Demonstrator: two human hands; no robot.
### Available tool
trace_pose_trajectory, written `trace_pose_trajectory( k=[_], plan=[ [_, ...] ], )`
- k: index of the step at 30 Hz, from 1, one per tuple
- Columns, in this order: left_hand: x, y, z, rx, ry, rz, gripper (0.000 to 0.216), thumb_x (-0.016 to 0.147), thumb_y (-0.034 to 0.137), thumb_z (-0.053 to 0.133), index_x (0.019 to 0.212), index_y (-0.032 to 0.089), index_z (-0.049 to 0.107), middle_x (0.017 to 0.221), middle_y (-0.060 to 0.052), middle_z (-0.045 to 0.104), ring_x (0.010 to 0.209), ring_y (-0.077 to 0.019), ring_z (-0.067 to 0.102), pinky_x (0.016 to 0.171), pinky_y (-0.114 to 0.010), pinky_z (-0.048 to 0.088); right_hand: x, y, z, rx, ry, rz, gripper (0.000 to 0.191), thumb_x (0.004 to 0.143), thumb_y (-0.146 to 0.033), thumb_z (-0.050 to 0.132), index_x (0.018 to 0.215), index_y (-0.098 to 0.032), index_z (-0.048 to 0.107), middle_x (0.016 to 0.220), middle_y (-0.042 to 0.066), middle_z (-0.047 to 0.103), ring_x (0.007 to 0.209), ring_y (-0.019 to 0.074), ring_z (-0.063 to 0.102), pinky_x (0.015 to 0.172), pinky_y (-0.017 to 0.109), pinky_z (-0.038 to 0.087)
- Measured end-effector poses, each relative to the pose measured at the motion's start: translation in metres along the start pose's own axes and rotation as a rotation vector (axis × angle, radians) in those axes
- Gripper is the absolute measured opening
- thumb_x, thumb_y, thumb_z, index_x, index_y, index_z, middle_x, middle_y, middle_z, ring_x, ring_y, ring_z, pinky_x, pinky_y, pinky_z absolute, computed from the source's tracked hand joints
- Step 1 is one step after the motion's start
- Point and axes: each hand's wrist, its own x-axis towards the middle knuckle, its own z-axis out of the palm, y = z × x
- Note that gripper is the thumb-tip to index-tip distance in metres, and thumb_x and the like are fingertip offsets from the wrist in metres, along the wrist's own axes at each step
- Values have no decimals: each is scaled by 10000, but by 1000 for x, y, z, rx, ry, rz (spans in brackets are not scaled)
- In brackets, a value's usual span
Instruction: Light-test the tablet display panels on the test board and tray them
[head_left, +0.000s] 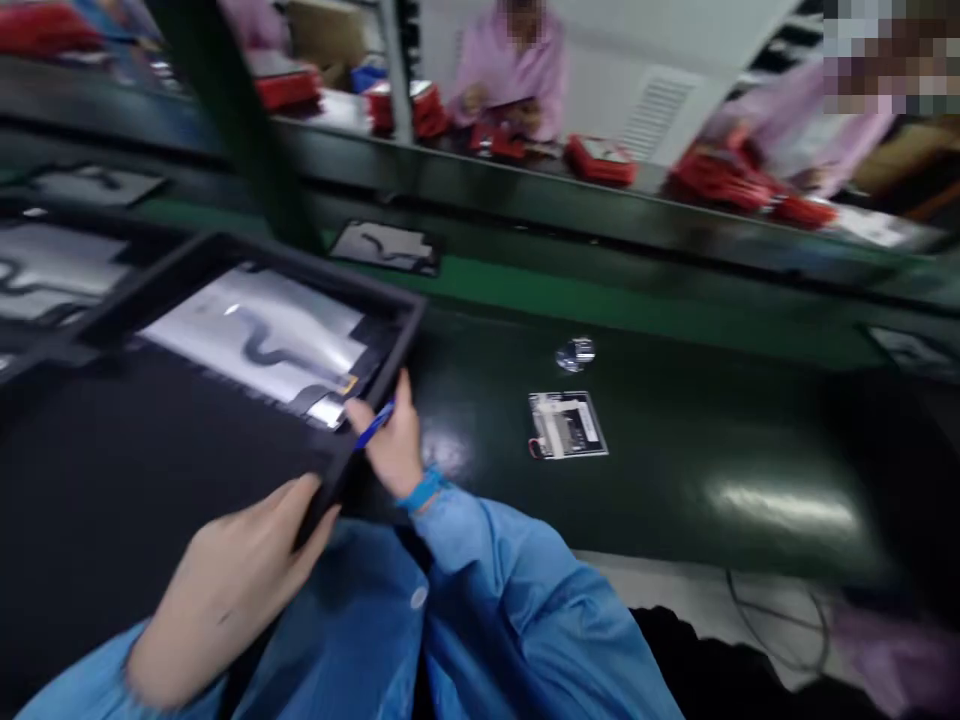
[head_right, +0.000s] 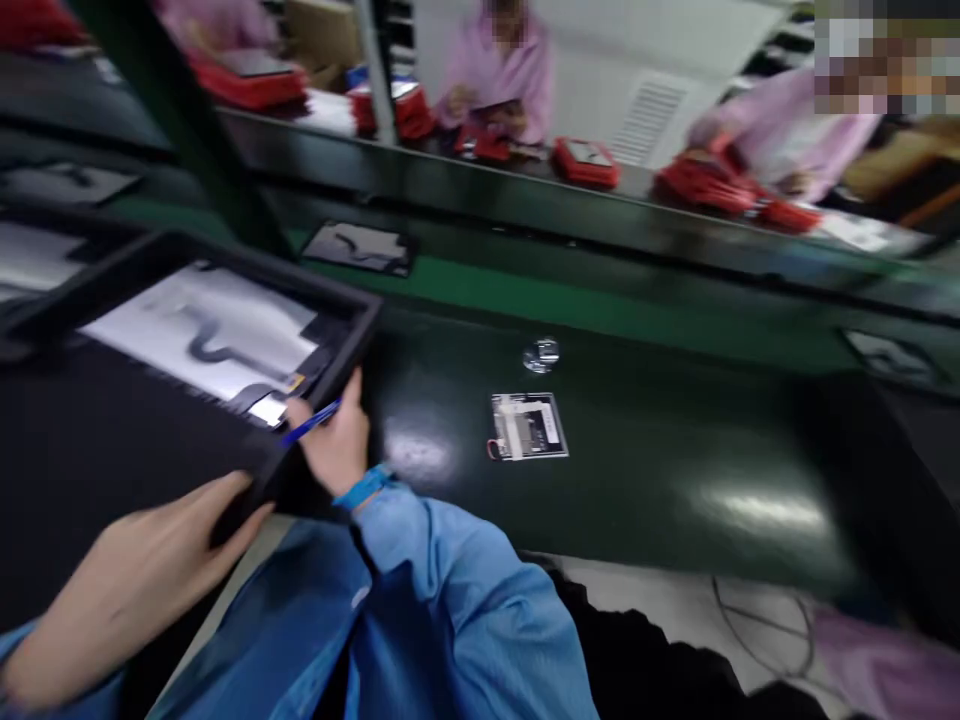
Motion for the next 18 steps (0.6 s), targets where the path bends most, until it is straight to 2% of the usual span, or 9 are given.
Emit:
trace_pose_trajectory(
  k=[2, 3, 6, 7, 10, 14, 18],
  plan=[
    [-5, 12, -5, 79, -1, 29, 250, 1005, 292, 387, 941, 148, 581, 742, -38, 612, 587, -221, 641, 500, -328, 443, 10, -2, -7, 49, 59, -33, 696, 795, -426, 646, 1410, -193, 419, 1032, 28, 697, 907, 186, 678, 834, 323, 561],
    [-4, 20, -8, 85, -10, 48, 244, 990, 260, 404, 1075, 112, 578, 838, -56, 648, 619, -217, 657, 508, -327, 457, 14, -2, -14, 41, 93, -52, 655, 785, -413, 626, 1374, -173, 469, 1031, 32, 694, 899, 184, 666, 846, 322, 552],
    [3, 48, -12, 23, -91, 110, 532, 929, 180, 452, 1422, 7, 356, 1049, -92, 660, 660, -204, 671, 497, -335, 479, 23, -1, -45, 8, 191, -96, 597, 753, -390, 598, 1298, -148, 560, 1046, 37, 688, 909, 179, 643, 882, 316, 530],
    [5, 58, -11, -5, -129, 127, 593, 916, 165, 454, 1460, -10, 296, 1059, -90, 654, 643, -202, 663, 491, -343, 482, 24, 0, -56, 10, 198, -92, 585, 759, -389, 581, 1291, -144, 571, 1044, 38, 690, 915, 180, 642, 884, 316, 530],
    [8, 75, 0, -83, -208, 134, 623, 918, 146, 422, 1491, -23, 242, 1071, -87, 639, 574, -191, 627, 494, -353, 493, 26, 7, -81, -17, 178, -79, 568, 793, -392, 547, 1307, -149, 569, 1061, 44, 698, 939, 187, 649, 883, 324, 536],
    [13, 66, 23, -155, -220, 76, 639, 962, 185, 376, 1529, 4, 144, 1188, -133, 606, 574, -191, 621, 527, -354, 510, 35, 11, -83, -208, 101, -114, 664, 804, -460, 620, 1380, -150, 506, 1103, 79, 707, 1003, 230, 664, 946, 378, 519],
    [16, 38, 44, -165, -189, -17, 603, 988, 194, 356, 1537, 50, 151, 1231, -160, 591, 680, -214, 664, 612, -348, 530, 44, 16, -56, -445, 16, -88, 872, 816, -480, 644, 1520, -93, 305, 1017, 110, 719, 951, 258, 678, 942, 405, 515]
  ],
)
